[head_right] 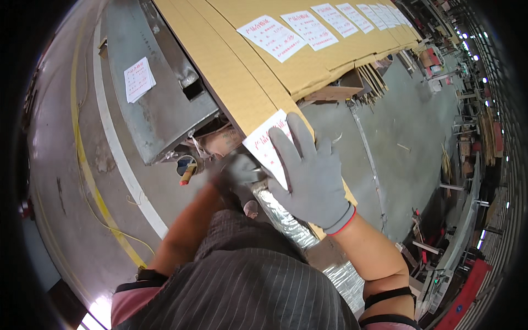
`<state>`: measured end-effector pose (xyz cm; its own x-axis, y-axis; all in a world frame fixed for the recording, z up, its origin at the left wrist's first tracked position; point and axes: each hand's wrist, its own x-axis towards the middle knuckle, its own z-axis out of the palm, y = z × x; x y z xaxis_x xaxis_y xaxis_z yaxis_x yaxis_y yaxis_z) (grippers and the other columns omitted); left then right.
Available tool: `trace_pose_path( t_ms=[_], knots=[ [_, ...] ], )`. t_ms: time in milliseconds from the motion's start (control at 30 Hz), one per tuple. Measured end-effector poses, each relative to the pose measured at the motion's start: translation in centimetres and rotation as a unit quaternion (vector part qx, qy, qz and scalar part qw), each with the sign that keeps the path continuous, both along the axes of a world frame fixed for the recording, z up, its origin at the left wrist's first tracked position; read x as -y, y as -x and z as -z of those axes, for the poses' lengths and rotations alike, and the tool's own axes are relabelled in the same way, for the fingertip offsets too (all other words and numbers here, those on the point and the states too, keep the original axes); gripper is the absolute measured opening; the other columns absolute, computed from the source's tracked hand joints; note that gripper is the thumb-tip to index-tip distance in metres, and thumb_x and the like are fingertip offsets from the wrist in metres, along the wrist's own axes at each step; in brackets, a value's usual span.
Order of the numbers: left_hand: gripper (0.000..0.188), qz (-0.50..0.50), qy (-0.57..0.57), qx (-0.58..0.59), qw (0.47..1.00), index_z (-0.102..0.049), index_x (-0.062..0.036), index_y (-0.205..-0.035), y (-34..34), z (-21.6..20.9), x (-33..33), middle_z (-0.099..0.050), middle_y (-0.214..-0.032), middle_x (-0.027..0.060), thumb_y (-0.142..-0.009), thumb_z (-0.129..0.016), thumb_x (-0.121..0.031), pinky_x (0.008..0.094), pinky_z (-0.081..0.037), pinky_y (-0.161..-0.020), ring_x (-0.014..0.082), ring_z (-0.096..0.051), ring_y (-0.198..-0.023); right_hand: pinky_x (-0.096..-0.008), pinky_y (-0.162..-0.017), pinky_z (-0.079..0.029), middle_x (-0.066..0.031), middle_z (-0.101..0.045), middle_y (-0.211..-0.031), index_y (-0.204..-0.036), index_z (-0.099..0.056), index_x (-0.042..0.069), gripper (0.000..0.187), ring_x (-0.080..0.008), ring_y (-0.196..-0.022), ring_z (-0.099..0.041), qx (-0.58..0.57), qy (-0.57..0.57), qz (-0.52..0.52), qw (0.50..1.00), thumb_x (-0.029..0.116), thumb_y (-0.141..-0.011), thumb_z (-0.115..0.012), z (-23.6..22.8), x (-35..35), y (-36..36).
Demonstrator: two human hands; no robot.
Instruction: Organizing and taping stacks of cardboard and edge protectors in a factory.
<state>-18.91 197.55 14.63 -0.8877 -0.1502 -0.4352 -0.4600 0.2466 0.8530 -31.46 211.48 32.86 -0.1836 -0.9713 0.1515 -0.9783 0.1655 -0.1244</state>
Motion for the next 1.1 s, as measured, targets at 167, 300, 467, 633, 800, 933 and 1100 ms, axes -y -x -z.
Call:
trace_pose_path(
  t_ms=[167, 300, 467, 633, 800, 933, 1100],
  knots=[
    [0.031, 0.037, -0.063, -0.427, 0.902, -0.054, -0.008, -0.068, -8.2, -12.5, 3.6, -0.048, -0.062, 0.0035, -0.068, -0.079, -0.027, 0.0369, -0.042, -0.065, 0.0238, -0.052, -0.06, -0.045, -0.087, -0.039, -0.0239, -0.039, -0.134, -0.128, -0.044, 0.004, 0.075, -0.0405, -0.103, -0.049, 0.076, -0.011, 0.026, 0.997, 0.039, -0.068, -0.071, 0.0, -0.4, -0.3],
    [0.028, 0.16, 0.049, -0.221, 0.961, -0.054, -0.0055, -0.068, 0.0, -21.1, 2.3, -0.049, -0.064, 0.0047, -0.074, -0.075, -0.024, 0.0302, -0.044, -0.063, 0.0177, -0.053, -0.066, -0.0428, -0.075, -0.042, -0.0214, -0.05, -0.12, -0.099, -0.054, 0.005, 0.048, -0.036, -0.089, -0.051, 0.142, 0.141, -0.049, 0.978, 0.042, -0.073, -0.068, 0.9, -0.2, 0.9],
    [0.033, 0.149, 0.331, -0.489, 0.793, -0.066, -0.0015, -0.086, 6.3, -16.2, 2.1, -0.061, -0.096, 0.0109, -0.079, -0.061, -0.033, 0.039, -0.044, -0.084, 0.0274, -0.057, -0.094, -0.036, -0.087, -0.042, -0.0189, -0.058, -0.112, -0.099, -0.064, 0.001, 0.025, -0.0308, -0.098, -0.056, 0.421, 0.044, 0.044, 0.905, 0.014, -0.077, -0.065, -2.6, -1.9, 7.2],
    [0.047, 0.15, 0.216, -0.434, 0.862, -0.067, -0.0058, -0.096, 6.0, -17.0, 2.0, -0.058, -0.106, 0.0136, -0.069, -0.069, -0.044, 0.0438, -0.039, -0.09, 0.0334, -0.052, -0.101, -0.0391, -0.092, -0.041, -0.0168, -0.065, -0.085, -0.089, -0.067, 0.003, 0.024, -0.0312, -0.082, -0.062, 0.493, 0.037, -0.011, 0.869, 0.023, -0.076, -0.064, -8.3, -1.0, 7.7],
    [0.068, 0.109, 0.221, -0.495, 0.833, -0.052, -0.004, -0.115, 2.9, -17.6, 2.1, -0.055, -0.106, 0.0129, -0.06, -0.079, -0.033, 0.0439, -0.041, -0.089, 0.0284, -0.055, -0.093, -0.0348, -0.081, -0.046, -0.0045, -0.063, -0.066, -0.072, -0.064, 0.009, 0.024, -0.029, -0.068, -0.061, -0.146, -0.256, 0.013, 0.956, 0.033, -0.076, -0.067, 0.5, 0.2, 10.0],
    [0.05, -0.174, 0.121, -0.353, 0.911, -0.052, -0.0025, -0.104, -0.5, -13.0, 0.9, -0.053, -0.095, 0.0142, -0.065, -0.077, -0.021, 0.0398, -0.046, -0.078, 0.0291, -0.054, -0.087, -0.0331, -0.061, -0.047, -0.0043, -0.059, -0.059, -0.07, -0.061, 0.007, 0.031, -0.0197, -0.056, -0.059, 0.122, -0.132, 0.173, 0.968, 0.036, -0.082, -0.063, 2.5, -0.4, 9.6],
    [0.031, -0.049, 0.083, -0.385, 0.918, -0.058, 0.0004, -0.09, -2.6, -13.7, -3.3, -0.058, -0.089, 0.0151, -0.078, -0.07, -0.026, 0.0364, -0.047, -0.069, 0.0294, -0.058, -0.078, -0.0247, -0.05, -0.038, -0.0024, -0.054, -0.059, -0.077, -0.063, 0.0, 0.026, -0.0064, -0.055, -0.048, 0.48, -0.208, 0.167, 0.836, 0.022, -0.087, -0.054, -5.0, -5.5, 10.1]
  ],
)
